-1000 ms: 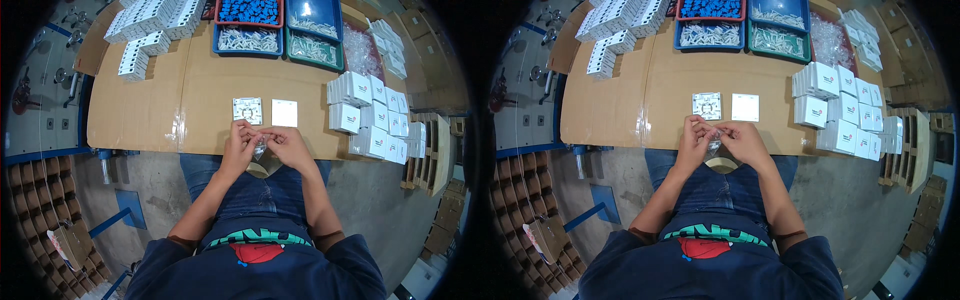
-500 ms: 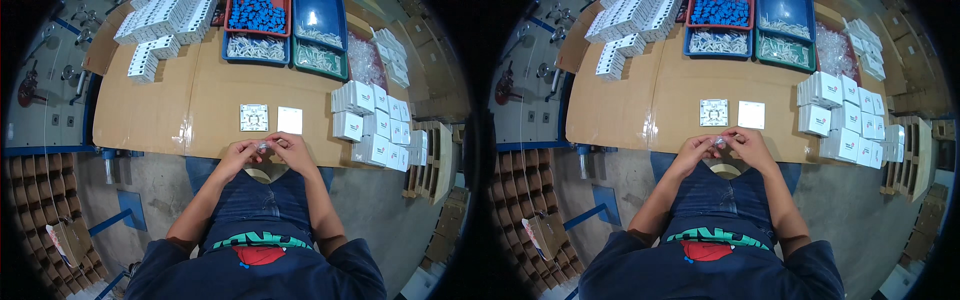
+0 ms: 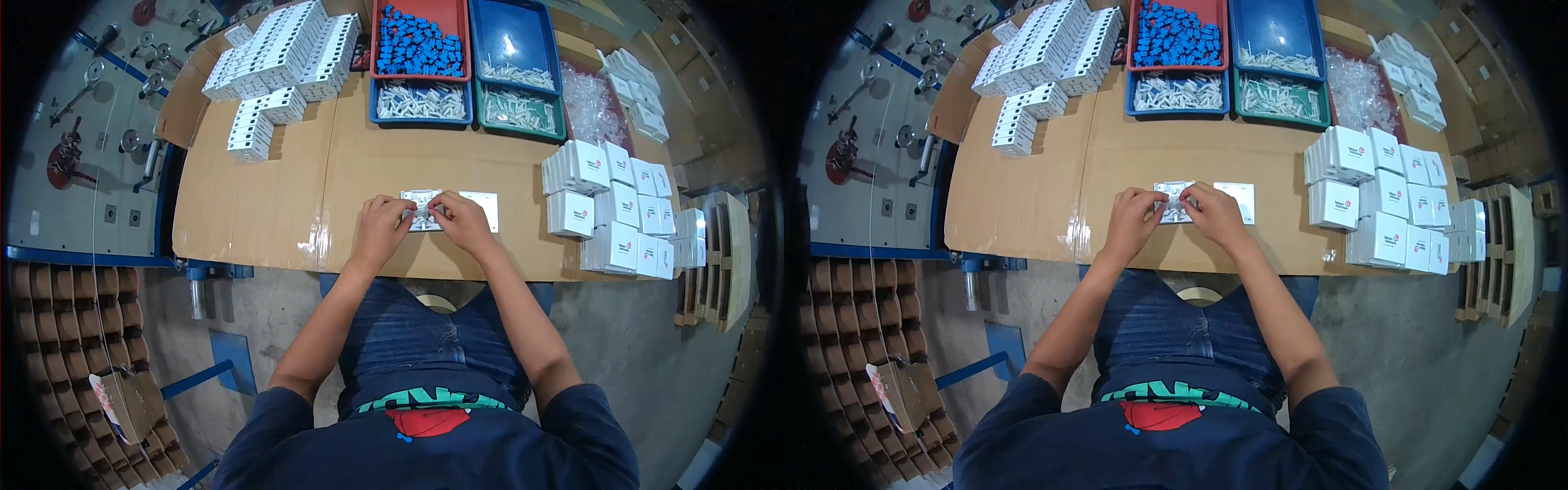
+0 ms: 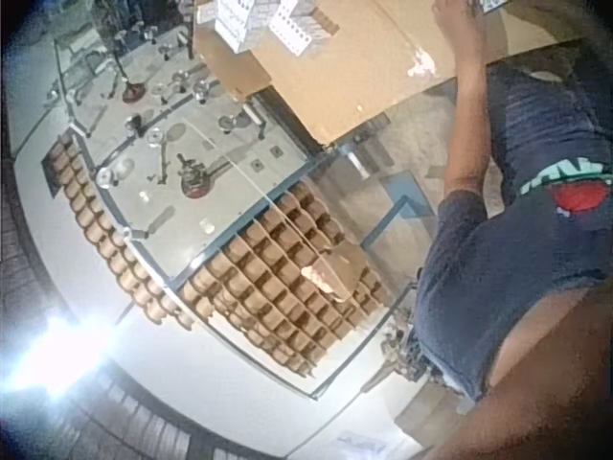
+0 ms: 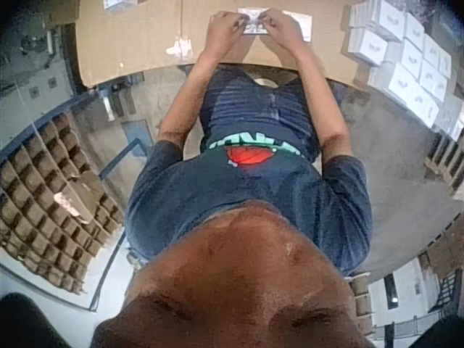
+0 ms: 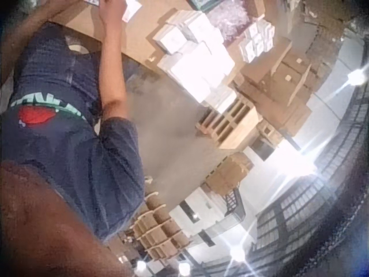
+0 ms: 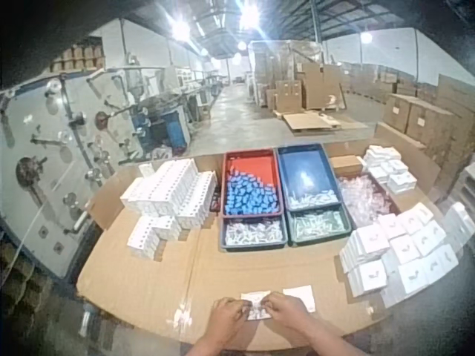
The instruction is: The recorder is assembling small components into white cardboard boxes at a workbench in a factory setting.
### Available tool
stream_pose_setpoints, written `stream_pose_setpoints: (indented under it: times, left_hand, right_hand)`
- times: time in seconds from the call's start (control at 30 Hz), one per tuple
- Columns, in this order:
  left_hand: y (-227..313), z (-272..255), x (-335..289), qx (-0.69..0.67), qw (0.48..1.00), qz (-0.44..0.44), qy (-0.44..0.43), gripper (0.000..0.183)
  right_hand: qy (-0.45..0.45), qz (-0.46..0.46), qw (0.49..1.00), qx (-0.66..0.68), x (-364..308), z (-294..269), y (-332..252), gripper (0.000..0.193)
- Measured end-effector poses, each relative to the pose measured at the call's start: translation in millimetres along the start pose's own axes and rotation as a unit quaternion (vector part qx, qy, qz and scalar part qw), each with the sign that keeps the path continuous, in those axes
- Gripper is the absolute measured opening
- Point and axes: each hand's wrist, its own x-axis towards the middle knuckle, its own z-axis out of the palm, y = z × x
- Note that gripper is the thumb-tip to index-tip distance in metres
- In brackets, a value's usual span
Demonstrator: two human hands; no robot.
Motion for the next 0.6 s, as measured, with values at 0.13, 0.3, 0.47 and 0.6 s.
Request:
stream_pose_setpoints:
  times: [0.13, 0.3, 0.47, 0.6]
  left_hand:
    - [-6, 7, -4, 0.018, 0.998, 0.058, 0.019, 0.017]
    - [-10, 12, -9, 0.028, 0.998, 0.062, 0.003, 0.018]
    - [-14, 8, -14, 0.062, 0.99, 0.124, -0.021, 0.027]
    - [-14, 3, -21, 0.057, 0.98, 0.183, -0.057, 0.042]
  right_hand:
    - [0.034, -0.036, 0.998, -0.035, -2, -1, -4, 0.007]
    - [-0.008, -0.059, 0.996, -0.07, -4, -6, 9, 0.006]
    - [-0.086, -0.108, 0.983, -0.124, -2, -20, 9, 0.009]
    - [-0.126, -0.112, 0.973, -0.156, -1, -28, 4, 0.011]
